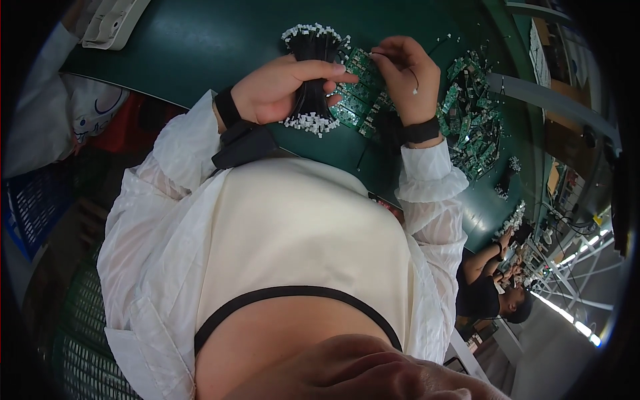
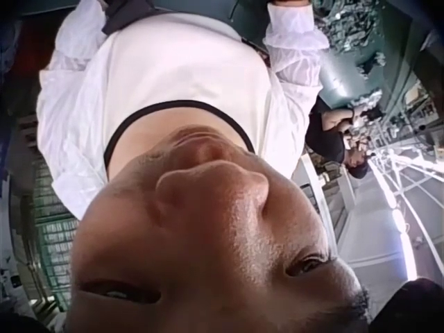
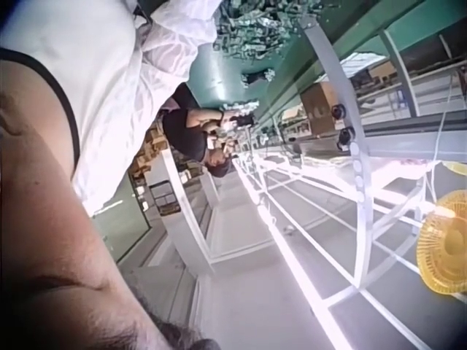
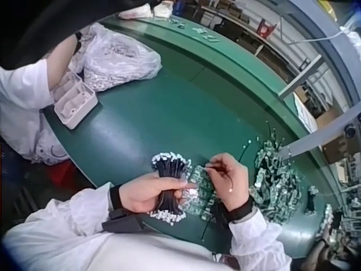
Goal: The person picks up a wire from a bundle, connects it to a circuit board, and then places the circuit board into a plastic housing. They thread the wire through the housing and set the completed assembly on the table.
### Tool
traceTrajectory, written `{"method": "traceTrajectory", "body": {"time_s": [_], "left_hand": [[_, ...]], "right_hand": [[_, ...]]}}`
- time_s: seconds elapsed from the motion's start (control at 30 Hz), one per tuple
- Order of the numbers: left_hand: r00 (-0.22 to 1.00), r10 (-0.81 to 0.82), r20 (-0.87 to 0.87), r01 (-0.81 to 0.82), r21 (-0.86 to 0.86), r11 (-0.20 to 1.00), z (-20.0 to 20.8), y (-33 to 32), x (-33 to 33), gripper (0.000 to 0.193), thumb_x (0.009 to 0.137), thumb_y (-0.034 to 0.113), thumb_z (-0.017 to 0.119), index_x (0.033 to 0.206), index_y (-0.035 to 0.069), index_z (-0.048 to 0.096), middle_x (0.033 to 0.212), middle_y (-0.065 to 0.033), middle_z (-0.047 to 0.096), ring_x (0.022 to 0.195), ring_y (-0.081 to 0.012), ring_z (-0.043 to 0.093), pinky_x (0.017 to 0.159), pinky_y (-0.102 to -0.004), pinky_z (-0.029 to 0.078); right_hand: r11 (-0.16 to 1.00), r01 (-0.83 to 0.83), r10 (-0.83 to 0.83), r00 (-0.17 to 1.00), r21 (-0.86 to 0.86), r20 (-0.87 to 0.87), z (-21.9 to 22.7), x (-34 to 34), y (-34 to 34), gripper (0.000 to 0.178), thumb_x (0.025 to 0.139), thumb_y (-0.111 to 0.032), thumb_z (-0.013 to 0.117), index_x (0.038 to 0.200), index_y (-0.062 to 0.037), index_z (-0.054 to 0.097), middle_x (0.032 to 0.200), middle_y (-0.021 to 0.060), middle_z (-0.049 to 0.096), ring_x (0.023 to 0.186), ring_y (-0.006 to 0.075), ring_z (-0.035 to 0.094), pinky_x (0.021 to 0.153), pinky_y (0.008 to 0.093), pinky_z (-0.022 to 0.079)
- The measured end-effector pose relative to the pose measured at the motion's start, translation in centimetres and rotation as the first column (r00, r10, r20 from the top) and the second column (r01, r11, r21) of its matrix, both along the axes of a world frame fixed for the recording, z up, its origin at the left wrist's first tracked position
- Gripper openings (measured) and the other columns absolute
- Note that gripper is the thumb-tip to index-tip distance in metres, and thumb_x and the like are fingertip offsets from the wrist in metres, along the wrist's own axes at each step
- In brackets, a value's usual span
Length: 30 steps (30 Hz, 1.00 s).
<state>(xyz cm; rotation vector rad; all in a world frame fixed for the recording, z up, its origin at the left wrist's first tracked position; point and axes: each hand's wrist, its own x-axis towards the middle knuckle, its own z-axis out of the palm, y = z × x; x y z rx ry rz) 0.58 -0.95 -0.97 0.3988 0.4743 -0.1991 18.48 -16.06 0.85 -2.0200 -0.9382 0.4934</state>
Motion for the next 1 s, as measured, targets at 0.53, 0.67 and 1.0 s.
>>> {"method": "traceTrajectory", "body": {"time_s": [0.53, 0.67, 1.0], "left_hand": [[1.0, 0.026, 0.015, -0.026, 0.044, 0.999, 0.4, 0.4, 0.1, 0.016, 0.098, 0.014, 0.07, 0.107, 0.001, 0.069, 0.105, -0.0099, 0.072, 0.082, -0.0129, 0.065, 0.073, -0.0315, 0.059], [1.0, 0.021, 0.006, -0.021, 0.039, 0.999, 0.6, 0.5, 0.2, 0.016, 0.097, 0.014, 0.071, 0.106, 0.001, 0.069, 0.105, -0.0113, 0.072, 0.082, -0.0133, 0.065, 0.073, -0.0314, 0.059], [0.999, 0.032, 0.022, -0.033, 0.042, 0.999, 0.9, 0.5, 0.4, 0.014, 0.096, 0.012, 0.072, 0.102, 0.001, 0.069, 0.102, -0.0133, 0.072, 0.087, -0.0155, 0.067, 0.075, -0.0319, 0.059]], "right_hand": [[0.949, -0.19, 0.263, 0.917, -0.252, 0.299, 0.7, 1.6, 1.2, 0.014, 0.09, -0.012, 0.074, 0.1, -0.0027, 0.076, 0.09, 0.0152, 0.074, 0.077, 0.0298, 0.073, 0.071, 0.0339, 0.056], [0.949, -0.173, 0.269, 0.883, -0.266, 0.386, 0.1, 1.6, 1.4, 0.015, 0.09, -0.015, 0.073, 0.099, -0.0036, 0.076, 0.089, 0.0147, 0.075, 0.078, 0.0318, 0.072, 0.07, 0.035, 0.056], [0.944, -0.14, 0.266, 0.859, -0.298, 0.438, 0.8, 1.0, 1.2, 0.012, 0.087, -0.017, 0.074, 0.09, -0.0068, 0.077, 0.089, 0.0142, 0.074, 0.078, 0.035, 0.071, 0.07, 0.0409, 0.057]]}}
